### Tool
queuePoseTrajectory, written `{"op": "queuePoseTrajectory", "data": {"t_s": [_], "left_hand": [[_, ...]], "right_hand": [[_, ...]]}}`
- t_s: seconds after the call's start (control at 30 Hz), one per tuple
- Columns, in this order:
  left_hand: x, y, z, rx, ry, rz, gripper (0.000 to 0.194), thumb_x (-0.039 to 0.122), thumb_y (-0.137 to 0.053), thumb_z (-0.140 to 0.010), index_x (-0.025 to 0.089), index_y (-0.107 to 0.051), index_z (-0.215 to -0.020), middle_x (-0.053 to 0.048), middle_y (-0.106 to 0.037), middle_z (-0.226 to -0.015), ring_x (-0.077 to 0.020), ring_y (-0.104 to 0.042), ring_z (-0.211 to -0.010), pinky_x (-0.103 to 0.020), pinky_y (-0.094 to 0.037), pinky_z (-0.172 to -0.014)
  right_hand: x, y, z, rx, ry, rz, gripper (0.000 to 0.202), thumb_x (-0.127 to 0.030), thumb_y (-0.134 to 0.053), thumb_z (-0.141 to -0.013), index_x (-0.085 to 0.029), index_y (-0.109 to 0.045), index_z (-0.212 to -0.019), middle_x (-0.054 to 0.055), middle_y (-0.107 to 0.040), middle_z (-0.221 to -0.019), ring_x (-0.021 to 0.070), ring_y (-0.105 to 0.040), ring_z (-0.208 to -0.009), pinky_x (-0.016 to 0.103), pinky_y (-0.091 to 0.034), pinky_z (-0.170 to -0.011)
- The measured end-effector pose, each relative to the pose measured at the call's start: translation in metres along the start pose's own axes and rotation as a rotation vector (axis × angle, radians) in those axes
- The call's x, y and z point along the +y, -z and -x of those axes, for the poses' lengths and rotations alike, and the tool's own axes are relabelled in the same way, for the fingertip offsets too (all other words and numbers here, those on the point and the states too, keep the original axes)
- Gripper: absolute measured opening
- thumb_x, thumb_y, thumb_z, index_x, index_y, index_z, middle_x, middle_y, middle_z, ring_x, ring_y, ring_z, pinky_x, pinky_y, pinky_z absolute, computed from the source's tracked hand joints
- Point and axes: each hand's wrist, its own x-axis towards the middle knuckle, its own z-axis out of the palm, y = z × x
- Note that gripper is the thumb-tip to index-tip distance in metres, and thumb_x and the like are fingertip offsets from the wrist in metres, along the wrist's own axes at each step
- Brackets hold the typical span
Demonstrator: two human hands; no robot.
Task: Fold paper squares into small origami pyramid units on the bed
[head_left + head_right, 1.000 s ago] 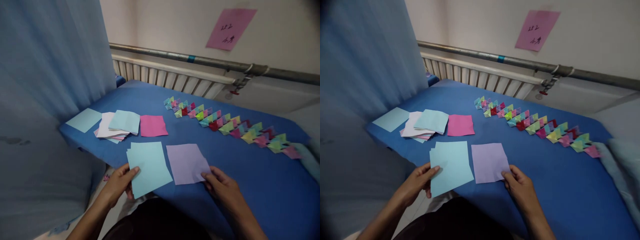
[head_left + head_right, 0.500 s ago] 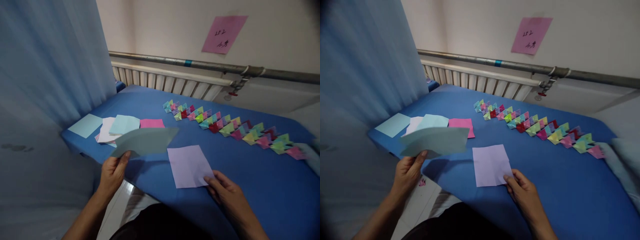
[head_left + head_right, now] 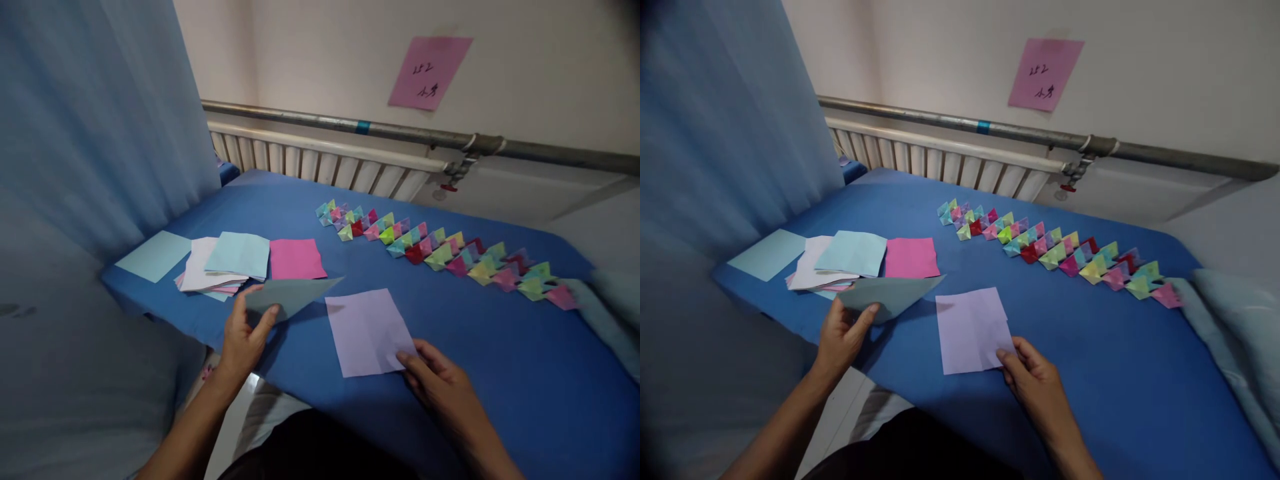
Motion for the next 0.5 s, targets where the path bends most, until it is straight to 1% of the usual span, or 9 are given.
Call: {"op": "queuePoseTrajectory", "data": {"t_s": [0.07, 0.13, 0.17, 0.23, 0.3, 0.4, 0.43, 0.5], "left_hand": [[0.003, -0.003, -0.002, -0.037, -0.012, -0.068, 0.029, 0.038, -0.060, -0.084, 0.021, -0.056, -0.108, -0.003, -0.065, -0.095, -0.0180, -0.061, -0.087, -0.030, -0.047, -0.079], [0.008, -0.003, -0.005, -0.102, -0.024, -0.142, 0.018, 0.038, -0.054, -0.087, 0.022, -0.057, -0.095, 0.000, -0.063, -0.081, -0.0159, -0.059, -0.075, -0.028, -0.046, -0.071], [0.012, -0.002, -0.006, -0.132, -0.037, -0.175, 0.017, 0.037, -0.051, -0.088, 0.022, -0.057, -0.089, 0.001, -0.061, -0.075, -0.0152, -0.057, -0.070, -0.027, -0.045, -0.067], [0.024, 0.005, -0.012, -0.158, -0.084, -0.232, 0.018, 0.036, -0.047, -0.089, 0.022, -0.056, -0.085, 0.002, -0.059, -0.072, -0.0143, -0.054, -0.065, -0.026, -0.042, -0.062], [0.041, 0.019, -0.023, -0.143, -0.151, -0.311, 0.018, 0.035, -0.045, -0.089, 0.021, -0.057, -0.088, 0.002, -0.058, -0.073, -0.0141, -0.052, -0.064, -0.026, -0.040, -0.060], [0.075, 0.042, -0.044, -0.273, -0.257, -0.466, 0.018, 0.035, -0.045, -0.090, 0.022, -0.054, -0.084, 0.002, -0.054, -0.069, -0.0139, -0.051, -0.062, -0.025, -0.037, -0.058], [0.086, 0.048, -0.052, -0.339, -0.300, -0.528, 0.018, 0.035, -0.045, -0.089, 0.022, -0.051, -0.079, 0.003, -0.050, -0.065, -0.0134, -0.048, -0.059, -0.025, -0.035, -0.057], [0.104, 0.053, -0.066, -0.486, -0.362, -0.661, 0.019, 0.032, -0.044, -0.089, 0.022, -0.047, -0.073, 0.003, -0.047, -0.063, -0.0131, -0.046, -0.056, -0.026, -0.033, -0.056]], "right_hand": [[0.000, 0.000, 0.001, -0.001, 0.004, 0.002, 0.030, -0.049, -0.065, -0.070, -0.021, -0.059, -0.080, -0.008, -0.038, -0.048, 0.0070, -0.027, -0.041, 0.023, -0.018, -0.041], [0.000, 0.001, 0.001, 0.003, 0.009, 0.001, 0.030, -0.048, -0.064, -0.070, -0.021, -0.058, -0.081, -0.008, -0.038, -0.049, 0.0073, -0.027, -0.041, 0.023, -0.019, -0.042], [0.000, 0.001, 0.000, 0.005, 0.011, 0.003, 0.030, -0.048, -0.064, -0.070, -0.021, -0.058, -0.080, -0.008, -0.038, -0.049, 0.0074, -0.028, -0.042, 0.023, -0.019, -0.042], [0.002, 0.001, -0.001, -0.001, 0.014, 0.011, 0.029, -0.048, -0.064, -0.070, -0.021, -0.057, -0.077, -0.008, -0.038, -0.049, 0.0075, -0.029, -0.042, 0.022, -0.020, -0.042], [0.003, 0.002, -0.002, -0.008, 0.021, 0.022, 0.028, -0.048, -0.063, -0.071, -0.021, -0.056, -0.076, -0.007, -0.038, -0.049, 0.0075, -0.028, -0.042, 0.022, -0.019, -0.042], [0.005, 0.003, -0.003, -0.012, 0.036, 0.034, 0.029, -0.049, -0.063, -0.071, -0.021, -0.058, -0.078, -0.008, -0.039, -0.049, 0.0076, -0.027, -0.042, 0.023, -0.018, -0.042], [0.005, 0.003, -0.002, -0.008, 0.041, 0.036, 0.029, -0.049, -0.062, -0.071, -0.021, -0.058, -0.079, -0.008, -0.039, -0.050, 0.0078, -0.027, -0.042, 0.023, -0.019, -0.042], [0.004, 0.003, -0.001, 0.001, 0.047, 0.043, 0.029, -0.049, -0.062, -0.072, -0.021, -0.059, -0.080, -0.007, -0.039, -0.050, 0.0082, -0.028, -0.042, 0.023, -0.020, -0.042]]}}
